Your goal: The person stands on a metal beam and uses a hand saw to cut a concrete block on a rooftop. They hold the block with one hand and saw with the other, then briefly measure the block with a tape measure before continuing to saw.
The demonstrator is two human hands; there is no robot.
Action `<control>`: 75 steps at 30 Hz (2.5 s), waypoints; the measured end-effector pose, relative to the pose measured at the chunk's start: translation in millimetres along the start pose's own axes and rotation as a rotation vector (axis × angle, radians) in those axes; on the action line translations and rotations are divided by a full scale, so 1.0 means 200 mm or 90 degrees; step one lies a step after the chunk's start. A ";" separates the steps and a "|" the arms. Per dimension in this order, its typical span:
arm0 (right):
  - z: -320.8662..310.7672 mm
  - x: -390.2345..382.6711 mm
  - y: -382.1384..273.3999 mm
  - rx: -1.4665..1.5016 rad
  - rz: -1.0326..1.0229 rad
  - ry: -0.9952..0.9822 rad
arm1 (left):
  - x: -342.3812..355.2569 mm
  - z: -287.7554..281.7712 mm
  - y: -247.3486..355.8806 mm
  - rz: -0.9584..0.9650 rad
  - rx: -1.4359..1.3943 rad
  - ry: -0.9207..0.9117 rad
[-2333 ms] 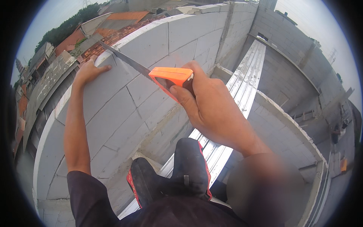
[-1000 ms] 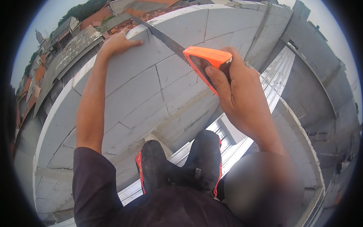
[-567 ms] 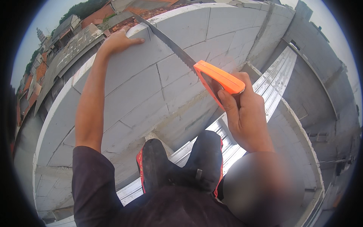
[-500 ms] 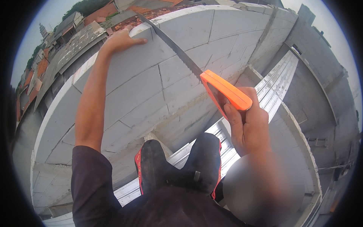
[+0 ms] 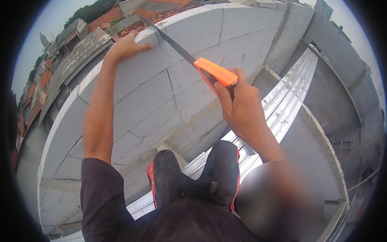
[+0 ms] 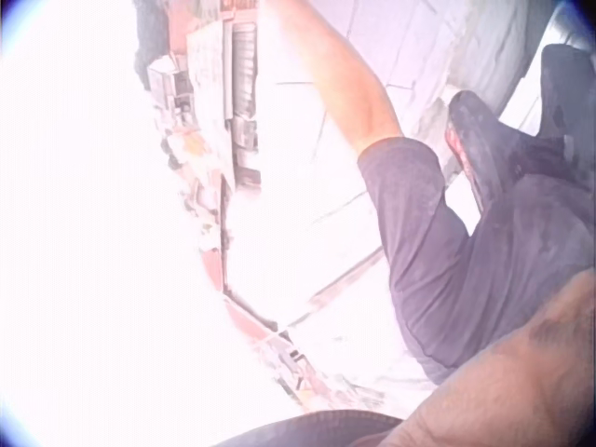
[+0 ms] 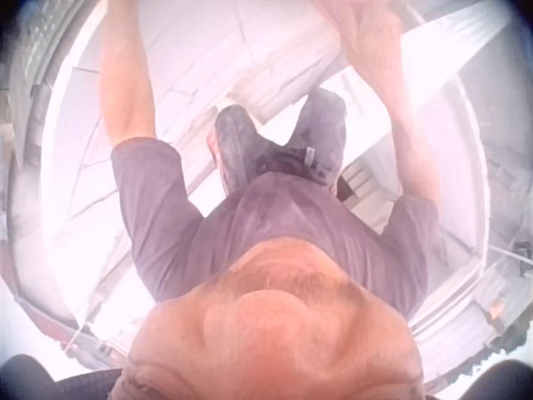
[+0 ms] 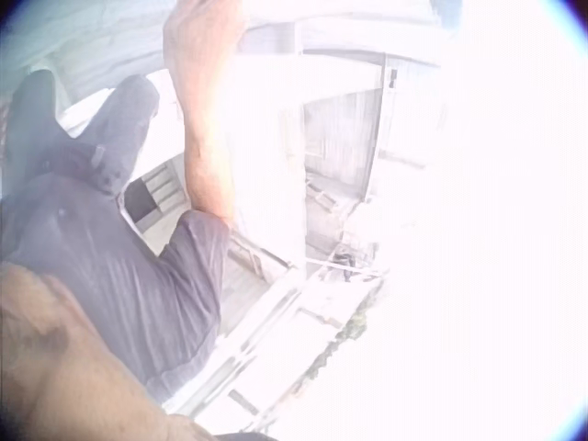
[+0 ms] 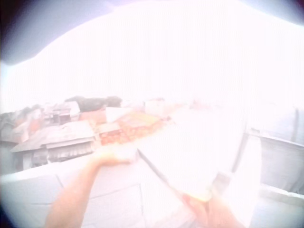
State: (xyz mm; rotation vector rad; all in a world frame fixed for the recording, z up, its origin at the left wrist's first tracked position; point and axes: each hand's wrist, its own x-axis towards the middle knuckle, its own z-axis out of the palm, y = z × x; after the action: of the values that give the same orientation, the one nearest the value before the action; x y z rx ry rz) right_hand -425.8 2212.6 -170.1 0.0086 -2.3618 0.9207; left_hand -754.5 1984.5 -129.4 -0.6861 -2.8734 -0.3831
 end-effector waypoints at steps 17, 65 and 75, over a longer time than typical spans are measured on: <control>0.13 0.35 -0.04 -0.059 -0.019 -0.014 | 0.05 0.03 0.05 0.019 -0.022 -0.009; 0.01 -0.86 0.16 0.131 -0.026 0.179 | 0.20 0.04 0.01 0.054 -0.189 0.069; -0.06 -1.01 0.20 0.204 0.103 0.308 | 0.21 0.06 0.07 0.021 -0.698 0.206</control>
State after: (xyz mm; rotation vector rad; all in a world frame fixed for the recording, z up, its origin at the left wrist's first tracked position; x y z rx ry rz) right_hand -262.2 2208.9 -295.7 -0.2519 -1.7740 1.2161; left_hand -785.9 2017.5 -127.9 -0.6814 -2.1477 -1.8945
